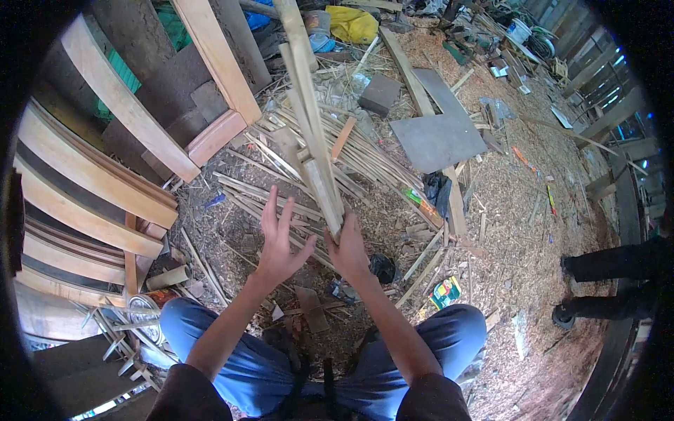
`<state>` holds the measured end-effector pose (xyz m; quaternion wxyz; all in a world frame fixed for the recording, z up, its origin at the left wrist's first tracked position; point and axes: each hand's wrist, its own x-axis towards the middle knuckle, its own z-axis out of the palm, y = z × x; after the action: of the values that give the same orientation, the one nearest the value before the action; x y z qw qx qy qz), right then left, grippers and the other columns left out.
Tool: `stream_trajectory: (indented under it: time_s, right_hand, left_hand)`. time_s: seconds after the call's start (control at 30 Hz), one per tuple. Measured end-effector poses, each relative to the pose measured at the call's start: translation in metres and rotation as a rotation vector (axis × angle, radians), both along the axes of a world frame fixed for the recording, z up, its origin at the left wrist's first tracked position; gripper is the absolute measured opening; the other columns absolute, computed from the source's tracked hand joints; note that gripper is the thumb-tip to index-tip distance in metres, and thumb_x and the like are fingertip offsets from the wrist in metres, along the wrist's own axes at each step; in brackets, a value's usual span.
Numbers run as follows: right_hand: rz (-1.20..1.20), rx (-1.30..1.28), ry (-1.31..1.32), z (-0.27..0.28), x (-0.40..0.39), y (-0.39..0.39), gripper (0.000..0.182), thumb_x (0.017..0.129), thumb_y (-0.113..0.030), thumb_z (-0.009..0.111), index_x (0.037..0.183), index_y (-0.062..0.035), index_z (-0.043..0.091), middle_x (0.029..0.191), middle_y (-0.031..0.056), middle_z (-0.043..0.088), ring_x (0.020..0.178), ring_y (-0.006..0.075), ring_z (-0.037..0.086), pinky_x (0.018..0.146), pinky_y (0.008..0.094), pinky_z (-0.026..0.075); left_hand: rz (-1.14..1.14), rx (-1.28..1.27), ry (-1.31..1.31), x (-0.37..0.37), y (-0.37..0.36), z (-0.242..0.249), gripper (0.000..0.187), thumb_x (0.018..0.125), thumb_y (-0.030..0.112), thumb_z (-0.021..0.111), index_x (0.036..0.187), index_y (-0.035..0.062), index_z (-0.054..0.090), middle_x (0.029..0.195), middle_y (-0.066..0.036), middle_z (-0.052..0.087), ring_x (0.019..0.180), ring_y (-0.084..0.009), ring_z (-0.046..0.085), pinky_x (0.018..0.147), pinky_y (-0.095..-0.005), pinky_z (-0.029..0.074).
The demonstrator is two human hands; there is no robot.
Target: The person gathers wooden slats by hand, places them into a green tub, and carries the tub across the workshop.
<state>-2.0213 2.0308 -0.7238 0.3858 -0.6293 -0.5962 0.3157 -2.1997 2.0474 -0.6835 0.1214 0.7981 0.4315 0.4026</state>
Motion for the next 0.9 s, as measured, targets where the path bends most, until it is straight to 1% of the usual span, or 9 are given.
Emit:
stream_trajectory:
  time_s: [0.1,0.17,0.3,0.4,0.5,0.53,0.6,0.77,0.9]
  right_hand:
    - [0.094,0.013,-0.001,0.002,-0.007,0.000,0.064,0.093,-0.007,0.068,0.145,0.0060,0.032,0.133,0.0335,0.049,0.124,0.0517,0.051,0.101,0.0534,0.046]
    - [0.114,0.051,-0.018,0.001,-0.010,-0.002,0.067,0.091,-0.006,0.069,0.146,0.0057,0.032,0.134,0.0329,0.049,0.125,0.0517,0.050,0.102,0.0534,0.046]
    - [0.159,0.064,0.004,0.004,-0.013,0.002,0.074,0.087,-0.005,0.073,0.147,0.0049,0.031,0.135,0.0313,0.050,0.128,0.0518,0.049,0.104,0.0532,0.046]
    - [0.183,0.075,-0.032,0.009,-0.021,0.002,0.076,0.086,-0.006,0.074,0.147,0.0051,0.031,0.136,0.0319,0.049,0.128,0.0515,0.049,0.103,0.0528,0.047]
    - [0.219,0.194,-0.105,0.012,-0.030,0.010,0.073,0.086,-0.009,0.075,0.144,0.0058,0.033,0.131,0.0321,0.054,0.120,0.0513,0.055,0.099,0.0532,0.049]
    - [0.221,0.191,-0.106,0.013,-0.030,0.012,0.073,0.086,-0.009,0.075,0.144,0.0058,0.033,0.131,0.0321,0.054,0.120,0.0513,0.055,0.099,0.0532,0.049]
    - [0.283,-0.084,-0.137,0.015,-0.025,0.015,0.070,0.086,-0.013,0.076,0.139,0.0062,0.036,0.121,0.0315,0.061,0.110,0.0513,0.060,0.094,0.0547,0.049]
    - [0.274,-0.049,-0.080,-0.016,-0.020,0.011,0.070,0.084,-0.016,0.078,0.137,0.0056,0.036,0.113,0.0310,0.064,0.105,0.0516,0.062,0.091,0.0557,0.049]
    - [0.223,-0.075,-0.045,-0.012,-0.023,0.005,0.070,0.084,-0.015,0.078,0.137,0.0036,0.037,0.115,0.0323,0.062,0.108,0.0513,0.061,0.090,0.0548,0.050]
  left_hand:
    - [-0.061,0.006,0.009,-0.004,0.003,0.001,0.091,0.090,0.022,0.075,0.162,0.0089,0.021,0.167,-0.030,0.010,0.149,-0.0490,0.028,0.118,-0.0609,0.028]
    - [-0.214,-0.219,-0.185,-0.004,0.003,-0.001,0.095,0.094,0.013,0.073,0.165,0.0098,0.009,0.168,-0.028,0.005,0.150,-0.0424,0.032,0.113,-0.0520,0.042]
    - [-0.285,-0.195,-0.435,-0.002,0.003,-0.015,0.096,0.096,0.003,0.069,0.165,0.0123,0.003,0.169,-0.026,0.004,0.145,-0.0372,0.041,0.106,-0.0445,0.052]
    - [-0.183,-0.204,-0.627,0.004,0.001,-0.009,0.101,0.095,-0.001,0.068,0.165,0.0135,-0.003,0.168,-0.024,0.015,0.142,-0.0341,0.047,0.104,-0.0415,0.053]
    - [-0.108,-0.425,-0.695,-0.001,0.004,-0.022,0.102,0.096,-0.004,0.066,0.164,0.0113,-0.007,0.158,-0.021,0.036,0.137,-0.0318,0.051,0.103,-0.0409,0.052]
    - [-0.105,-0.427,-0.697,-0.005,0.004,-0.029,0.102,0.096,-0.004,0.066,0.164,0.0113,-0.007,0.158,-0.021,0.036,0.137,-0.0318,0.051,0.103,-0.0409,0.052]
    - [-0.211,-0.541,-0.515,-0.010,0.006,-0.037,0.098,0.097,0.000,0.067,0.163,0.0051,-0.004,0.158,-0.023,0.039,0.139,-0.0315,0.050,0.111,-0.0425,0.047]
    - [-0.197,-0.491,-0.669,0.000,-0.004,-0.044,0.101,0.097,-0.001,0.066,0.163,0.0058,-0.010,0.150,-0.025,0.049,0.134,-0.0293,0.056,0.110,-0.0411,0.048]
    - [-0.130,-0.606,-0.559,-0.004,0.003,-0.028,0.078,0.097,0.003,0.068,0.158,0.0002,0.020,0.135,-0.021,0.062,0.125,-0.0268,0.063,0.107,-0.0387,0.049]
